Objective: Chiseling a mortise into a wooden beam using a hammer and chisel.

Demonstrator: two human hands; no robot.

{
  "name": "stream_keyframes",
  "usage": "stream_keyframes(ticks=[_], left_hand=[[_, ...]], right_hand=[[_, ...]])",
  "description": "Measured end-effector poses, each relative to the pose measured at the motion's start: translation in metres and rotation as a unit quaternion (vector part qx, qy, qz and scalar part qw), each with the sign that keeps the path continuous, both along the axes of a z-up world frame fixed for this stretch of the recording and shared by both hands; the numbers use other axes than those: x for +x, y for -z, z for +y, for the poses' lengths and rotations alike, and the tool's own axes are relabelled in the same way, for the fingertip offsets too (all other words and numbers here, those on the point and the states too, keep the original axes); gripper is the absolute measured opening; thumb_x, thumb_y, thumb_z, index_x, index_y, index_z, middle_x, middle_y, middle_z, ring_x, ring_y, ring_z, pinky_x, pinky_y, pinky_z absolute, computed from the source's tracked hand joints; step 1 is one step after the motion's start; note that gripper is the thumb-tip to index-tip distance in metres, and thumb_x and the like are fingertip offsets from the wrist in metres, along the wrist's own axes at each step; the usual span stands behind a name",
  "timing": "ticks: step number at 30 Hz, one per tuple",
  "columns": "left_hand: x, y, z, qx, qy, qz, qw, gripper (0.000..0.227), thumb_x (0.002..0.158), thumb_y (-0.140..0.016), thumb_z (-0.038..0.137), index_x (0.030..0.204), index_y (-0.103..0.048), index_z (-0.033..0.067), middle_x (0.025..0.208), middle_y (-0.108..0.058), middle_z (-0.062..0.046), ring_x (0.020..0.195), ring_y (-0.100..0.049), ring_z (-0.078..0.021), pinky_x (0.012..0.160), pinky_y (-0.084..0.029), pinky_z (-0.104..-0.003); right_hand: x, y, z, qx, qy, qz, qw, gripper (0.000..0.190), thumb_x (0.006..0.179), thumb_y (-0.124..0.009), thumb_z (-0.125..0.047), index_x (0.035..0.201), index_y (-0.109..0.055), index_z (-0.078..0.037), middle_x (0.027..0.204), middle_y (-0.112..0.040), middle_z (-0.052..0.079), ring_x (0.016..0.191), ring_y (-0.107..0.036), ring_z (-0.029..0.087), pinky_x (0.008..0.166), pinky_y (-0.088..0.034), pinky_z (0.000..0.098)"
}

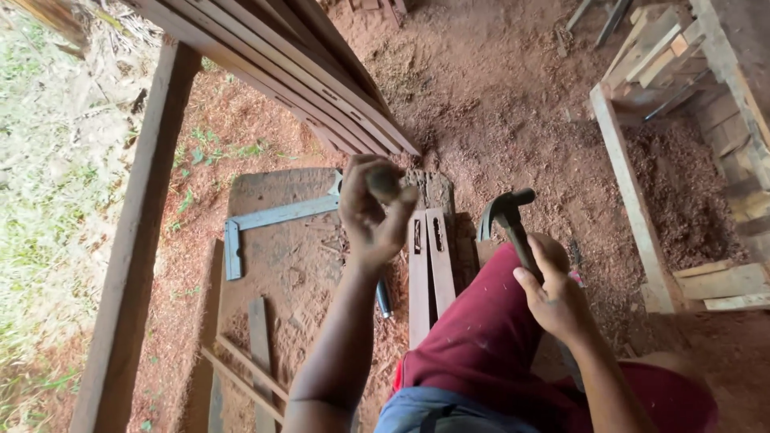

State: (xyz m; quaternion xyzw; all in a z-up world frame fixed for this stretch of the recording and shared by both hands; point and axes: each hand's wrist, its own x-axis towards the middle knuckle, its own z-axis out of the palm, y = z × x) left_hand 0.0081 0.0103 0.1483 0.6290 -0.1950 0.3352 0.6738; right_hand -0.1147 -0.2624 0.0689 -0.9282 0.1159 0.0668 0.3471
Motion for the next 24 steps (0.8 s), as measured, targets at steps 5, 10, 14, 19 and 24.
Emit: stream_keyframes(ticks=[5,10,14,19,24], left_hand=[[0.043,0.084,-0.019,-0.022,0.059,0.035,0.997,0.017,0.092,-0.078,0.012,0.094,-0.061,0.0077,0.062,-0.061,-0.004,0.055,-0.06,-0.0106,0.052,-0.047,-0.022],[0.05,0.096,-0.032,-0.033,0.12,0.088,0.988,0.032,0.092,-0.078,0.028,0.103,-0.062,0.0026,0.054,-0.05,0.0,0.048,-0.052,-0.0068,0.048,-0.042,-0.019],[0.042,0.117,-0.051,0.163,0.118,0.087,0.976,0.014,0.082,-0.068,0.017,0.076,-0.056,0.017,0.061,-0.058,0.002,0.053,-0.061,-0.0127,0.047,-0.049,-0.027],[0.03,0.139,-0.096,0.323,0.028,-0.02,0.946,0.026,0.096,-0.051,0.04,0.078,-0.045,0.0233,0.057,-0.051,0.009,0.042,-0.049,-0.007,0.035,-0.044,-0.026],[0.022,0.144,-0.116,0.354,0.025,0.083,0.931,0.023,0.082,-0.057,0.04,0.086,-0.058,0.0177,0.073,-0.066,-0.001,0.055,-0.065,-0.0251,0.042,-0.048,-0.045]], right_hand=[[0.003,-0.029,0.018,-0.001,0.029,0.022,0.999,0.062,0.098,-0.055,-0.042,0.158,-0.042,-0.032,0.119,-0.067,0.036,0.107,-0.066,0.055,0.092,-0.054,0.0643],[-0.002,0.013,-0.004,0.041,-0.066,-0.123,0.989,0.062,0.096,-0.055,-0.025,0.153,-0.04,-0.008,0.163,-0.033,0.015,0.147,-0.04,0.034,0.116,-0.036,0.0449],[0.001,0.003,0.003,0.039,-0.048,-0.09,0.994,0.063,0.096,-0.053,-0.026,0.155,-0.037,-0.014,0.164,-0.032,0.01,0.137,-0.05,0.035,0.106,-0.046,0.0502],[-0.004,0.023,0.007,0.03,0.03,-0.101,0.994,0.067,0.092,-0.06,-0.029,0.155,-0.044,-0.014,0.152,-0.055,0.016,0.128,-0.06,0.035,0.1,-0.047,0.0435],[-0.008,0.051,0.005,0.287,0.221,-0.175,0.916,0.067,0.108,-0.046,-0.014,0.17,-0.022,-0.015,0.073,-0.046,0.007,0.05,-0.043,0.016,0.048,-0.036,0.0266]])
